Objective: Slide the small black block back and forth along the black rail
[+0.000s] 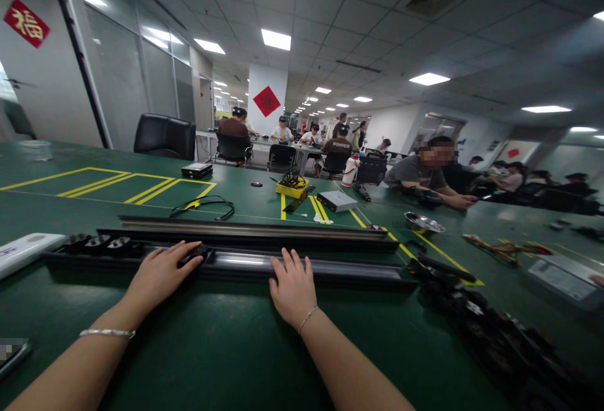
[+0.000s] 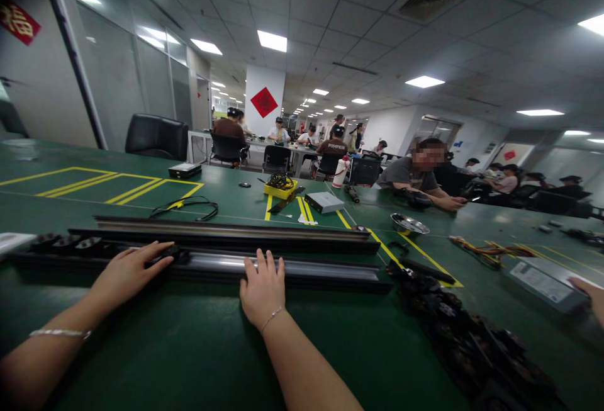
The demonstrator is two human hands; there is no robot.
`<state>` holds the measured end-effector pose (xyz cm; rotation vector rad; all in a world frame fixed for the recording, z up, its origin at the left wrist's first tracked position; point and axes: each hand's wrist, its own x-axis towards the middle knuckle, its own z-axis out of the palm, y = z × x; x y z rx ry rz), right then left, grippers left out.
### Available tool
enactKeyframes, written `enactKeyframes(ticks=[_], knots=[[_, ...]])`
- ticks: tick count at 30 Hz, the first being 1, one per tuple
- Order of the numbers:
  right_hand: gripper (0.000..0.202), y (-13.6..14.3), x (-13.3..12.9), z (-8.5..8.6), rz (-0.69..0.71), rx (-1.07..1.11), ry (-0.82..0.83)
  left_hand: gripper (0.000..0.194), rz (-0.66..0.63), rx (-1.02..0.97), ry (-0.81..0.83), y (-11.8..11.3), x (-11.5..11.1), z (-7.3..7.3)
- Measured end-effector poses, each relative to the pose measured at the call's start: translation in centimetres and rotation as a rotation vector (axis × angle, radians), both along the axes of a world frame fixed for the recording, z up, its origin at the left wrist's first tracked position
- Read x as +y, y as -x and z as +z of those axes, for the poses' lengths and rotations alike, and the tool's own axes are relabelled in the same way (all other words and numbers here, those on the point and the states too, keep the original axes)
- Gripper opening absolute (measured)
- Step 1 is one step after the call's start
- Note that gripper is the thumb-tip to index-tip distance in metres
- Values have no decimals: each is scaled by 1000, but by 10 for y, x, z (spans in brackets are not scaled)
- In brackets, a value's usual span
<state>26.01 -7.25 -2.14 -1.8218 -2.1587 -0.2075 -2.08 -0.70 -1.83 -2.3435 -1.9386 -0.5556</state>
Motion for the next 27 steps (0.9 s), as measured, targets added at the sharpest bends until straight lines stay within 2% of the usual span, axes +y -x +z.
enactKeyframes(ticks=[19, 27], knots=[[45, -1, 1, -2, 26, 46, -24, 55, -45, -8, 32, 3, 2, -3], [45, -1, 1, -4, 29, 55, -24, 55, -19, 7, 62, 2, 1, 0]])
